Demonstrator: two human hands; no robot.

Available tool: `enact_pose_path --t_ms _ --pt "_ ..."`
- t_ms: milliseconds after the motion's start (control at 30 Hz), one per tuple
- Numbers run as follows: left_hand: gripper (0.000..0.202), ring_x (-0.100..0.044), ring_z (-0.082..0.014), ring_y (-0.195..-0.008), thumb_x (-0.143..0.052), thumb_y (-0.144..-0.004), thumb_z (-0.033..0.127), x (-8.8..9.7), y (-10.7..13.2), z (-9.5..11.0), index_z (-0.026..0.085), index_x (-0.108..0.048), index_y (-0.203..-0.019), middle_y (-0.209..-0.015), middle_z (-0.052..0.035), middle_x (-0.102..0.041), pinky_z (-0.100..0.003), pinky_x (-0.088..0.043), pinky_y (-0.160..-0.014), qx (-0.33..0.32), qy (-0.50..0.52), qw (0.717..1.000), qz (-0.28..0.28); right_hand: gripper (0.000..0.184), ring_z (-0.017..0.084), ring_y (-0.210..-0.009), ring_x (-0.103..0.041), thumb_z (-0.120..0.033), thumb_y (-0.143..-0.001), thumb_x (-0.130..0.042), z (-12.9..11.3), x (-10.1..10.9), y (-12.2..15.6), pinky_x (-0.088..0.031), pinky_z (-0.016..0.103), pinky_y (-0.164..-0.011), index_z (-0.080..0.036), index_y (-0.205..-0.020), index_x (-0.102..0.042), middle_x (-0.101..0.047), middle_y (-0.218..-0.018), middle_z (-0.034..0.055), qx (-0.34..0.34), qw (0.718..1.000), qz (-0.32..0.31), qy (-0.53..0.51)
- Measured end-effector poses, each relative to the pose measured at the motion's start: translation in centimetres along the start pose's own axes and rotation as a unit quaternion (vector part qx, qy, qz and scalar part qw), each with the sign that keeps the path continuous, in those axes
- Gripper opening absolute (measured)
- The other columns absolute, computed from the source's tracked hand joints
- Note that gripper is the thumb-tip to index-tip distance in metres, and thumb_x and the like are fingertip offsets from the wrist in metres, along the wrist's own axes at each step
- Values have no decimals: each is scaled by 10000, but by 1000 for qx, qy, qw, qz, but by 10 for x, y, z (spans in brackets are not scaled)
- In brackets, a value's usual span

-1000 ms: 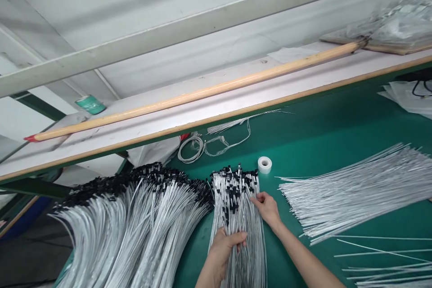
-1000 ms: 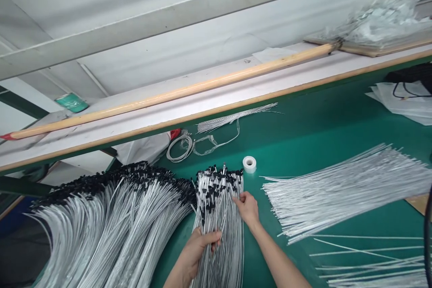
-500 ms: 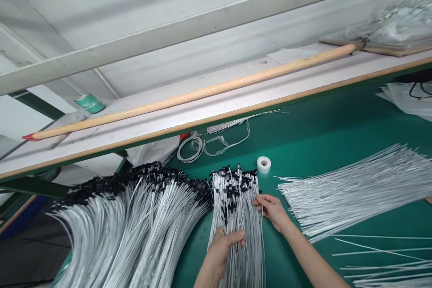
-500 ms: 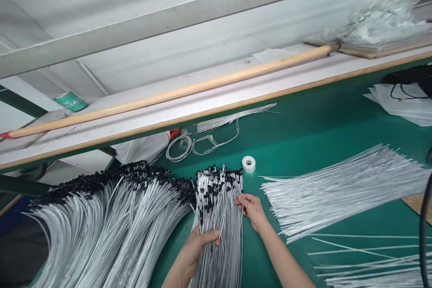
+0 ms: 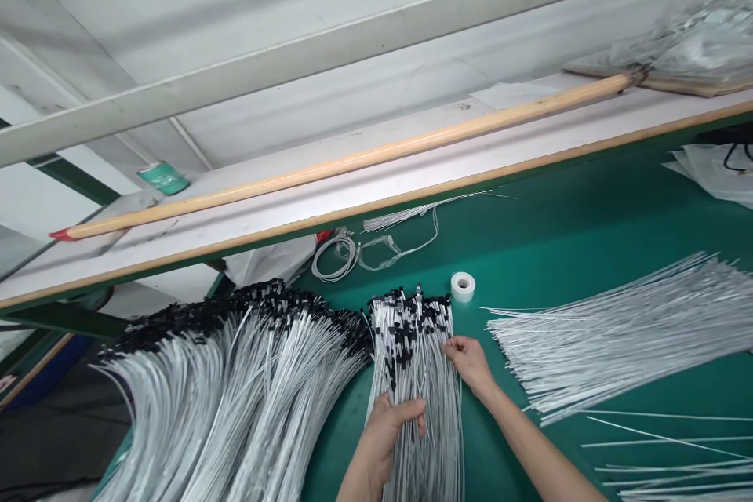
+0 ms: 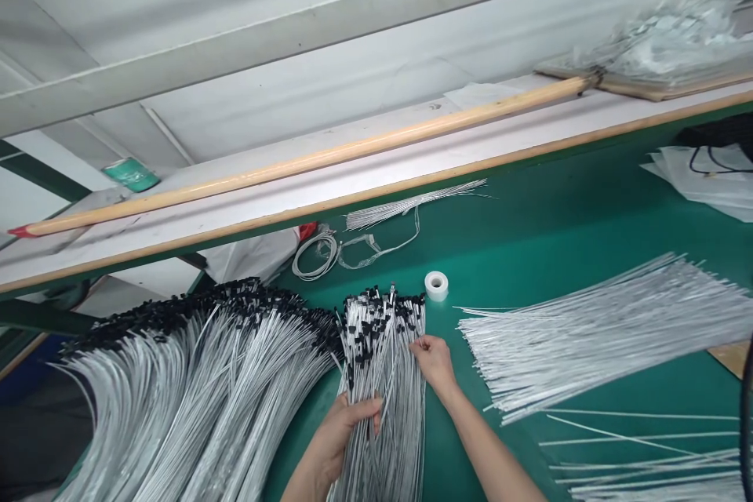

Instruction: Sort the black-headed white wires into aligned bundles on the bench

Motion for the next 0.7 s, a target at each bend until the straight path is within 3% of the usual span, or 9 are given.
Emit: enact_pose_path --t_ms 133,267,367,467,533,600,700 --pt "679 -619 -247 -693 -798 -496 314 3 -1 -2 109 -528 -1085 -698 -81 -676 -367 -439 -693 22 -5 999 33 213 97 -382 -339 -382 -568 -605 -7 5 10 -253 232 -393 -199 -507 -516 -420 -404 -56 -31 998 -27 -50" --pt "730 -609 -285 -858 -815 -460 290 -2 2 1 121 -520 -1107 -933 -149 -665 -343 -447 -645 11 17 998 58 270 93 -422 -389 -431 -582 -641 -27 -6 25 -290 219 -390 -185 -571 -530 -529 -519 -10 -45 991 -71 -102" --pt "604 -620 -272 -805 -811 -453 279 -12 6 7 124 -587 -992 -879 -131 -676 -306 -434 -570 -7 6 1000 27 297 91 -451 -411 -437 -585 -685 -47 -22 38 -310 213 -408 -176 -608 -545 -536 -543 -12 -34 982 -111 -151" --pt "397 -604 -204 -619 -803 -454 241 -17 9 13 122 -629 -790 -652 -67 -666 -262 -391 -500 -28 -22 999 -8 298 111 -505 -468 -452 -614 -676 -55 -32 43 -344 217 -438 -173 -670 -587 -547 -572 -10 -17 973 -162 -166" --pt "288 -561 -161 -535 -790 -480 233 -15 10 15 127 -623 -690 -540 -30 -626 -250 -377 -492 -39 -31 999 -11 328 153 -607 -536 -493 -665 -601 -49 -29 36 -381 235 -474 -176 -746 -616 -600 -669 24 0 985 -137 -106" --pt "240 -540 -149 -511 -773 -519 248 -10 10 16 129 -613 -654 -501 -24 -610 -255 -385 -510 -42 -34 999 1 346 187 -665 -558 -511 -682 -540 -37 -18 22 -393 258 -502 -183 -758 -615 -615 -709 44 22 999 -46 -10" --pt "243 -533 -153 -505 -768 -530 255 -7 8 14 121 -611 -659 -493 -38 -613 -265 -392 -528 -36 -31 999 9 237 198 -613 -523 -413 -551 -648 -14 -7 4 -360 277 -530 -203 -616 -561 -551 -583 17 35 996 50 70"
Point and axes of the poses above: each hand's wrist, its own y-axis away from the middle knuckle, its own x-axis out of the back of the hand, z = x × y, the point moved 4 cm from there along -y, towards the middle knuckle
